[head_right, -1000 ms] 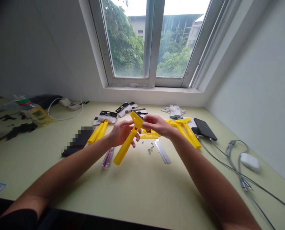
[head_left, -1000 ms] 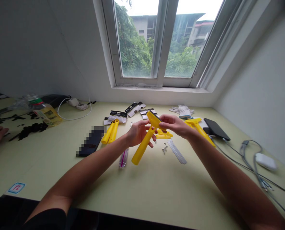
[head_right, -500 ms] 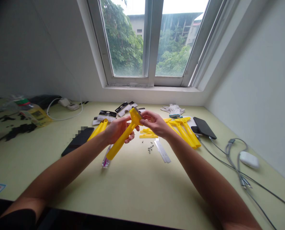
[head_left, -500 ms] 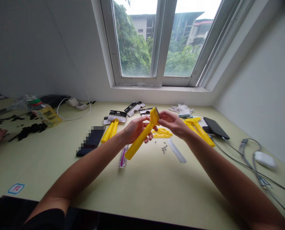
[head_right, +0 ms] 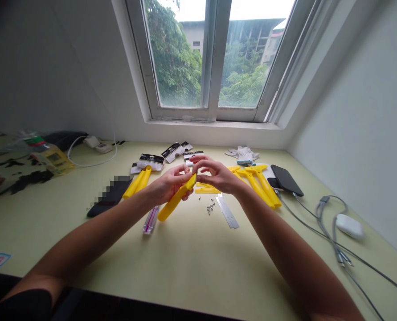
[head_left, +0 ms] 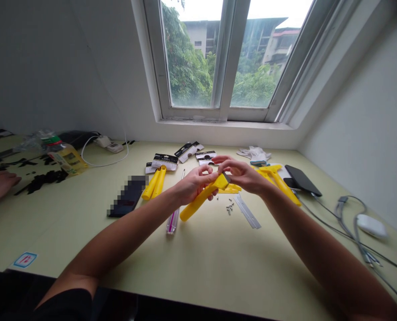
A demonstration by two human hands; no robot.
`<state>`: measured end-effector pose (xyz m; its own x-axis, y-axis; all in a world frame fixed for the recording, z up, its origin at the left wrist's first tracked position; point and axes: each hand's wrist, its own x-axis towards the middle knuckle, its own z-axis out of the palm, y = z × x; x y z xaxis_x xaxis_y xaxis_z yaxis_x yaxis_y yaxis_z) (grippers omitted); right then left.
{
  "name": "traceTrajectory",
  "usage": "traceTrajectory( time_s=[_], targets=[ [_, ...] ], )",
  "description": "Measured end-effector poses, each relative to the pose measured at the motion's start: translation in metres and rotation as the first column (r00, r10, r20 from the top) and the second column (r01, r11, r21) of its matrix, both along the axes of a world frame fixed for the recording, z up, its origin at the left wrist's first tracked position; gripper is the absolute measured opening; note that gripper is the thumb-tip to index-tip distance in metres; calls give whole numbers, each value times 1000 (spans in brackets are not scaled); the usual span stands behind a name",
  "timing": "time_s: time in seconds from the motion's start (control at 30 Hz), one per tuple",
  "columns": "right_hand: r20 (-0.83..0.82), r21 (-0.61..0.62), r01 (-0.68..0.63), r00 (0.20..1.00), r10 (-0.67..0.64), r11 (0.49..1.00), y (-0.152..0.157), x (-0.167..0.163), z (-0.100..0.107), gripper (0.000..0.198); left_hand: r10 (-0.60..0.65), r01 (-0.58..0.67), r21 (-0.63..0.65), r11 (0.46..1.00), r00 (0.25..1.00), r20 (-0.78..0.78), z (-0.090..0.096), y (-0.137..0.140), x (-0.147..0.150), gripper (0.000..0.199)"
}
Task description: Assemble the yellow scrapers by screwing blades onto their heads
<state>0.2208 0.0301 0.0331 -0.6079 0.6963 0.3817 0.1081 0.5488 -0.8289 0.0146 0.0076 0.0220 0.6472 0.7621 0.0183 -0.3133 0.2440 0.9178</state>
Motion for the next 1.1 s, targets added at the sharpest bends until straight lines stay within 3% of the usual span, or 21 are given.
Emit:
traceTrajectory(
  time_s=[0.2,0.33,0.47,0.53,0.67,0.8,1.1],
  targets=[
    [-23,-31,-2,1000,1,1000,3,2,-2,17,167,-167,56,984,986,-12,-2,1,4,46],
    [-18,-39,-7,1000,7,999,5,3,-6,18,222,-221,26,975,974,-39,-2,0,5,48],
    [-78,-72,-19,997,13,997,6,4,-6,45,251,-250,32,968,968,-30,0,-1,6,50],
    [-92,-112,10,996,-20,994,7,4,-5,49,280,-279,46,959,960,-12,1,-1,6,44],
    [-84,-241,134,984,-159,961,8,4,-4,31,350,-351,34,936,936,32,3,0,5,36],
    [-129,-420,112,975,-181,901,7,3,-5,36,401,-403,36,915,915,48,0,2,4,38],
    [-22,-336,148,986,-164,930,-2,2,7,31,466,-460,136,877,885,-9,0,3,6,36]
  ],
)
